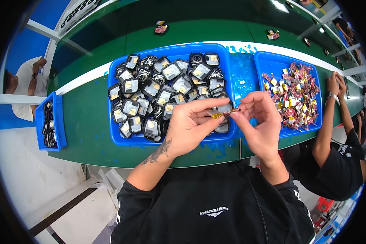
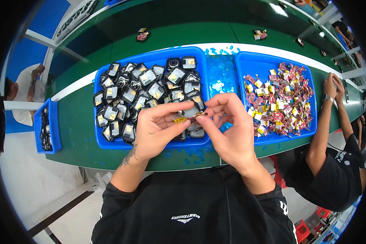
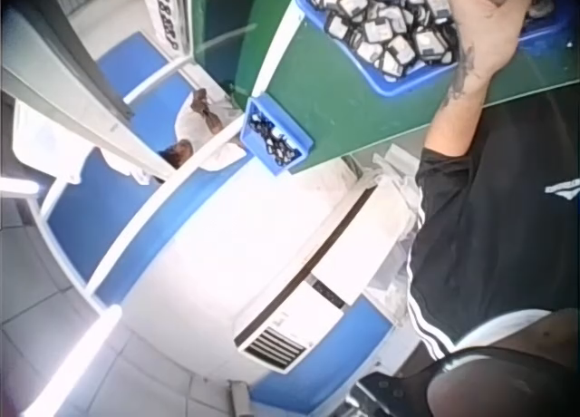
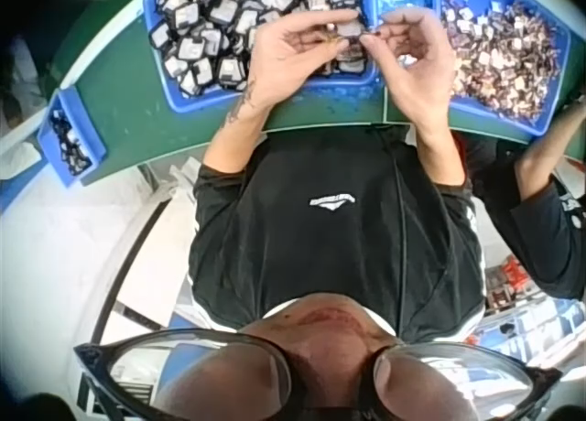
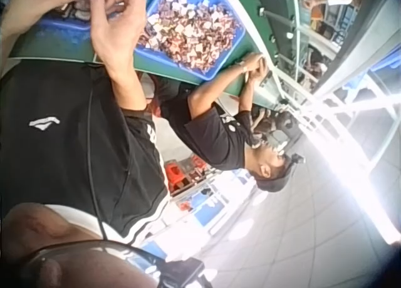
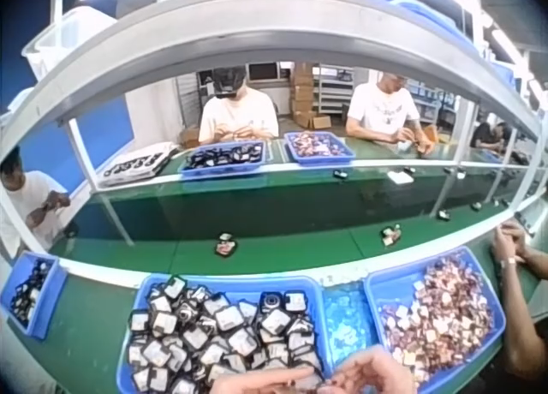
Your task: Inspecting and applying stickers to small black electronic components at a production line.
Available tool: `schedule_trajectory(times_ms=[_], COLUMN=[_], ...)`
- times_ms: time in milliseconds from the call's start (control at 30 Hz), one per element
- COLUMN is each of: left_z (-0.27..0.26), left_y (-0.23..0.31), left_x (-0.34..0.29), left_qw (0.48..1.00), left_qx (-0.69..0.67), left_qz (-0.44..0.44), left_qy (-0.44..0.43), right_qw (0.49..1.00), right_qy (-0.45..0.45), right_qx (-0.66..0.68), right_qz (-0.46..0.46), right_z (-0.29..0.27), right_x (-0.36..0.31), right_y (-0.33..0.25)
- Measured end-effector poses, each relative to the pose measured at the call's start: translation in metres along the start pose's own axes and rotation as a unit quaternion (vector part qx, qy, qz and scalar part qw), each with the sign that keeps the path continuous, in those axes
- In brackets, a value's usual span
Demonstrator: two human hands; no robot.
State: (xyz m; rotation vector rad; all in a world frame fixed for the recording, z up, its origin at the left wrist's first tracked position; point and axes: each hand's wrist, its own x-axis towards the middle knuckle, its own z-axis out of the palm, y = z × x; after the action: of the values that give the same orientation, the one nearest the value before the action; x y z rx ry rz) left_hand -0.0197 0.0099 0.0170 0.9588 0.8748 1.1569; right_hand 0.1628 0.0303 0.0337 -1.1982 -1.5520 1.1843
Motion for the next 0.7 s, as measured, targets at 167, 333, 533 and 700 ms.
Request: schedule_trajectory(times_ms=[167, 333, 533, 700], left_z=[0.005, 0.002, 0.003, 0.004], left_y=[0.002, -0.005, 0.001, -0.007], left_x=[-0.001, 0.004, 0.002, 0.003], left_qw=[0.999, 0.999, 0.998, 0.969], left_qx=[0.032, 0.039, 0.014, 0.080], left_qz=[0.001, 0.021, 0.032, 0.154], left_qy=[0.008, -0.002, 0.049, 0.174], right_qw=[0.999, 0.996, 0.995, 0.989], right_qy=[-0.001, -0.014, -0.025, -0.131], right_qx=[-0.036, -0.086, -0.079, -0.058], right_qz=[0.006, 0.018, -0.053, -0.033], right_z=[-0.003, -0.003, 0.013, 0.019], right_x=[0.001, 0.008, 0.013, 0.071], right_y=[-0.004, 0.001, -0.002, -0.014])
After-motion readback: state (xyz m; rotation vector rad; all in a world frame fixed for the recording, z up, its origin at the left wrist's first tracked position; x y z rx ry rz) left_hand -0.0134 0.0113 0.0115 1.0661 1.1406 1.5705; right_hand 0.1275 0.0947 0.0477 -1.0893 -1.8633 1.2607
